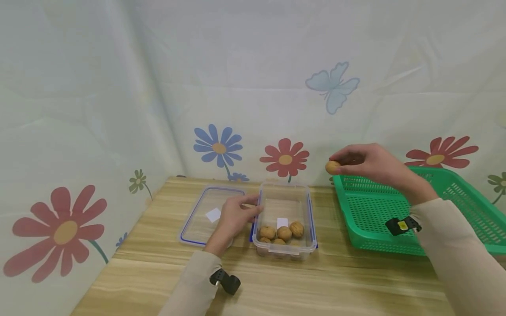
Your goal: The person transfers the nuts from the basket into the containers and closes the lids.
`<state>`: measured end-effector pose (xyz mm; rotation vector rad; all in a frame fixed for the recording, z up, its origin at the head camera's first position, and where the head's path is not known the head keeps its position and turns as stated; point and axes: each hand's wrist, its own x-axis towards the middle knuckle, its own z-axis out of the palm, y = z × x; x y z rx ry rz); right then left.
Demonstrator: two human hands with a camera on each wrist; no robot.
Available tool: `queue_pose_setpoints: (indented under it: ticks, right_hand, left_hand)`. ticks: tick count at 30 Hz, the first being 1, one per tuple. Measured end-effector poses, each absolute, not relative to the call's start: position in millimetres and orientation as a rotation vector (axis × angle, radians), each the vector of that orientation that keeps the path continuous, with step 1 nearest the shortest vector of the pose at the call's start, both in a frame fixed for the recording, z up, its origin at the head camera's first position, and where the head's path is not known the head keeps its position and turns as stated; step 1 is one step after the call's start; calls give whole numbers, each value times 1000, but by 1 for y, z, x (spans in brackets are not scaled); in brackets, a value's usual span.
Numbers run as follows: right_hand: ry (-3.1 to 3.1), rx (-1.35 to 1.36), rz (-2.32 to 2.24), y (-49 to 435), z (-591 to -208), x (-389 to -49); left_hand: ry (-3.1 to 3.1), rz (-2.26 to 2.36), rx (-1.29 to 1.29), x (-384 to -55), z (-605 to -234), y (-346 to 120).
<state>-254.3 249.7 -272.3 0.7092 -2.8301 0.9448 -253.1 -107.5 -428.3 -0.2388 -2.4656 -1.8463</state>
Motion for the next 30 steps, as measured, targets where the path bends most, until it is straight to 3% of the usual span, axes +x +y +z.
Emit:
queue_pose_setpoints:
  ticks: [14,30]
  right_hand:
    - [-2697,854,1236,200,-290,-236]
    - [-2639,943,1281,160,-324,-239]
  left_hand:
    - [-2488,-1820,-245,-252,-428,-108]
    - [-2491,-1810,-236,-255,-431,-108]
